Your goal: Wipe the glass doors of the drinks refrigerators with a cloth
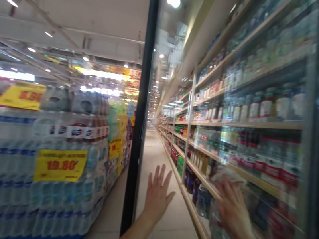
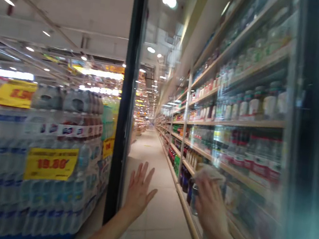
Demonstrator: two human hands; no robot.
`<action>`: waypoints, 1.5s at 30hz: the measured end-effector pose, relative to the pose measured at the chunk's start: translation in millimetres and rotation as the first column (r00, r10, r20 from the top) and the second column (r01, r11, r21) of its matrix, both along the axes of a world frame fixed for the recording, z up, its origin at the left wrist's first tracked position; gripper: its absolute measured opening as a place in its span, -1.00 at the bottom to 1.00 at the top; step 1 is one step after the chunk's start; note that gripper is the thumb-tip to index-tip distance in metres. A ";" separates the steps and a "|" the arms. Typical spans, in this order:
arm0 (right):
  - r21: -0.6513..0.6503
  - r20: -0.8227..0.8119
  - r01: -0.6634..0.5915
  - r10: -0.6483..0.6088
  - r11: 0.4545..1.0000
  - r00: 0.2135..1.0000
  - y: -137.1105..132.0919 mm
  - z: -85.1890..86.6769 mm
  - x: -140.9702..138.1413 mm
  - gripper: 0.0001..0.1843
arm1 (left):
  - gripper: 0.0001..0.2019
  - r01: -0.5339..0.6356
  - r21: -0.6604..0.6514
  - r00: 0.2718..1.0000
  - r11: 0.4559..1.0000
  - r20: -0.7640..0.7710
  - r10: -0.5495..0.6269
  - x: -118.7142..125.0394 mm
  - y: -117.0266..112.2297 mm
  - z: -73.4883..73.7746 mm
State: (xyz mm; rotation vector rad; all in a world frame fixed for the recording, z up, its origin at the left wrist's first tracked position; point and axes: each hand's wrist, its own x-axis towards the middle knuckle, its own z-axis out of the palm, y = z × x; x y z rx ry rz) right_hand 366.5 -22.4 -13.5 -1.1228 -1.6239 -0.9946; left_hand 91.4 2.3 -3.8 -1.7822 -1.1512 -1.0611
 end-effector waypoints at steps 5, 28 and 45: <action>0.079 -0.087 0.193 -0.186 0.978 0.979 10.5 18.4 38.7 -0.52 | -0.49 0.045 0.088 0.999 0.995 -0.025 -0.043 -8.9 9.9 -1.5; -0.003 0.231 0.037 -0.035 0.999 0.972 13.9 62.0 2.0 -0.36 | -0.51 0.057 0.201 0.998 0.978 -0.025 -0.054 -4.5 20.1 39.9; 0.213 -0.095 0.025 -0.004 0.977 0.995 19.0 102.2 14.0 -0.35 | -0.44 0.019 0.203 1.000 0.979 0.004 -0.021 -13.4 25.1 55.5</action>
